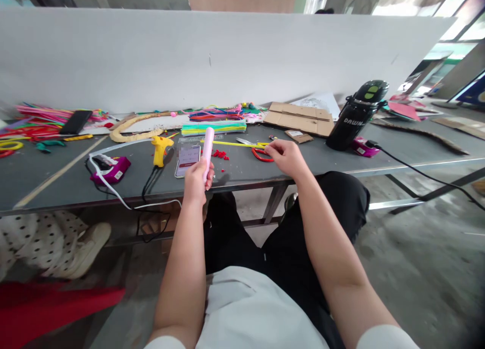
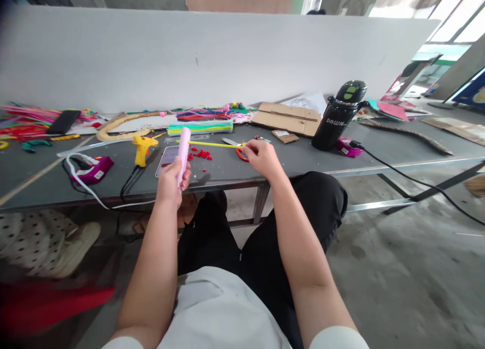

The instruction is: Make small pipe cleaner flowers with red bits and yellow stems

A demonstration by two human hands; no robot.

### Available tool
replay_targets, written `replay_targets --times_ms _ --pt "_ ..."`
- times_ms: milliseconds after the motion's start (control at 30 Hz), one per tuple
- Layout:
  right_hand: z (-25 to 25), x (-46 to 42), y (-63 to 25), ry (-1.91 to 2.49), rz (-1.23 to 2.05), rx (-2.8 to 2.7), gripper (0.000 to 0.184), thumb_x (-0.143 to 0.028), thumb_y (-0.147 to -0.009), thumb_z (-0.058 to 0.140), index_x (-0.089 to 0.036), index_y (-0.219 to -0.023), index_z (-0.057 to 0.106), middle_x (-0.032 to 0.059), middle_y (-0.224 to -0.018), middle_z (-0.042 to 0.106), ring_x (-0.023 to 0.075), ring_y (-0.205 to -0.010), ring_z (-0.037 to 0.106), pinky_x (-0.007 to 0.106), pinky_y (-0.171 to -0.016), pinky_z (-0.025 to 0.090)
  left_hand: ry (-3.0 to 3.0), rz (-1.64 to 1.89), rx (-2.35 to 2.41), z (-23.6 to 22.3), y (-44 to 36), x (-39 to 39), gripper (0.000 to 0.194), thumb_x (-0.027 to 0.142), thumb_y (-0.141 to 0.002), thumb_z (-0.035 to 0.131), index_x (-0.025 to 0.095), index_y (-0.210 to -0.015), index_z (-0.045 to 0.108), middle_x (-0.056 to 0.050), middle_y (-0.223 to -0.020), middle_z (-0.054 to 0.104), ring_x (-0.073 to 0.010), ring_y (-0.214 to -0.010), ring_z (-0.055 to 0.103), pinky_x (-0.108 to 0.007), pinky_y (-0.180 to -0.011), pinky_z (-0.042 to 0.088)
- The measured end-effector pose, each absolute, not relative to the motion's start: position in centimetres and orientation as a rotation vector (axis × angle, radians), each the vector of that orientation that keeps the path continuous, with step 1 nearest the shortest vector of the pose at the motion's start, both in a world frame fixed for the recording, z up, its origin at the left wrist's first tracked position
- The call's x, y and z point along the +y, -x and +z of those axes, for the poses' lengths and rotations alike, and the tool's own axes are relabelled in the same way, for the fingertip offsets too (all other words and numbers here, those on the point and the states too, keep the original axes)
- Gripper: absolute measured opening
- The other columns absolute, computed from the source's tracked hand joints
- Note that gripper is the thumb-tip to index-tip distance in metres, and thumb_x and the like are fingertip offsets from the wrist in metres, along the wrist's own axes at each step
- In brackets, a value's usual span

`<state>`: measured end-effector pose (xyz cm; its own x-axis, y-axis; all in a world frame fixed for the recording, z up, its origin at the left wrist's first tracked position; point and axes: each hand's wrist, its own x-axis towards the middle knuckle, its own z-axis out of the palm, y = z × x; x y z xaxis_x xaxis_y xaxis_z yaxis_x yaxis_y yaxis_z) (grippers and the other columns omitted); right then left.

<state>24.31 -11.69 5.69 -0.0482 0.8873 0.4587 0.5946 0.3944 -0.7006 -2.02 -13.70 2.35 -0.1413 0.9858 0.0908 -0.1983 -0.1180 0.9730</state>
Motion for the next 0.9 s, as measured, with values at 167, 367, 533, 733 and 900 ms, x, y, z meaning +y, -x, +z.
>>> replay_targets --times_ms 167,367,533,733,900 --pt "5.9 -11.3 -27.6 1.349 0.296 -1.514 0.024 -0.037 -0.085 0.061 -0.017 -0.075 0.069 -0.0005 -0.057 0.050 0.0126 -0.055 0.040 0.030 -0.056 0.031 -0.942 1.556 1.036 3.0 3.7 -13.5 0.042 0.057 -0.080 0.065 0.015 -0.077 0.060 0.004 -0.052 0.047 -0.0037 -0.034 0.034 -0.017 -0.033 0.019" --pt "6.1 -11.5 -26.5 1.204 0.458 -1.400 0.029 -0.043 -0.086 0.061 -0.016 -0.082 0.070 -0.0001 -0.059 0.051 0.0126 -0.054 0.042 0.029 -0.054 0.032 -1.101 1.426 0.988 3.0 3.0 -14.2 0.040 0.053 -0.080 0.068 0.013 -0.085 0.067 0.001 -0.058 0.051 -0.0041 -0.038 0.038 -0.017 -0.034 0.023" --pt "5.7 -12.1 -21.9 1.159 0.594 -1.678 0.029 -0.042 -0.088 0.058 -0.016 -0.080 0.068 0.0010 -0.066 0.057 0.0128 -0.061 0.045 0.028 -0.058 0.035 -1.221 1.181 0.915 2.5 0.6 -14.5 0.044 0.055 -0.082 0.069 0.013 -0.095 0.070 -0.001 -0.064 0.054 -0.0053 -0.043 0.044 -0.018 -0.036 0.026" --pt "5.0 -12.3 -19.4 1.117 0.622 -1.814 0.023 -0.034 -0.087 0.056 -0.015 -0.085 0.070 0.0021 -0.072 0.065 0.0137 -0.064 0.051 0.028 -0.062 0.038 -1.228 1.171 0.925 2.1 0.3 -14.2 0.045 0.057 -0.083 0.067 0.013 -0.093 0.070 -0.001 -0.061 0.055 -0.0061 -0.041 0.043 -0.019 -0.036 0.025" --pt "4.5 -12.3 -18.7 1.092 0.636 -1.887 0.027 -0.037 -0.091 0.055 -0.015 -0.085 0.070 0.0015 -0.070 0.064 0.0143 -0.066 0.053 0.028 -0.065 0.040 -1.213 1.174 0.982 2.0 -0.1 -14.2 0.046 0.060 -0.083 0.065 0.014 -0.081 0.065 0.000 -0.055 0.051 -0.0059 -0.036 0.039 -0.021 -0.035 0.020"
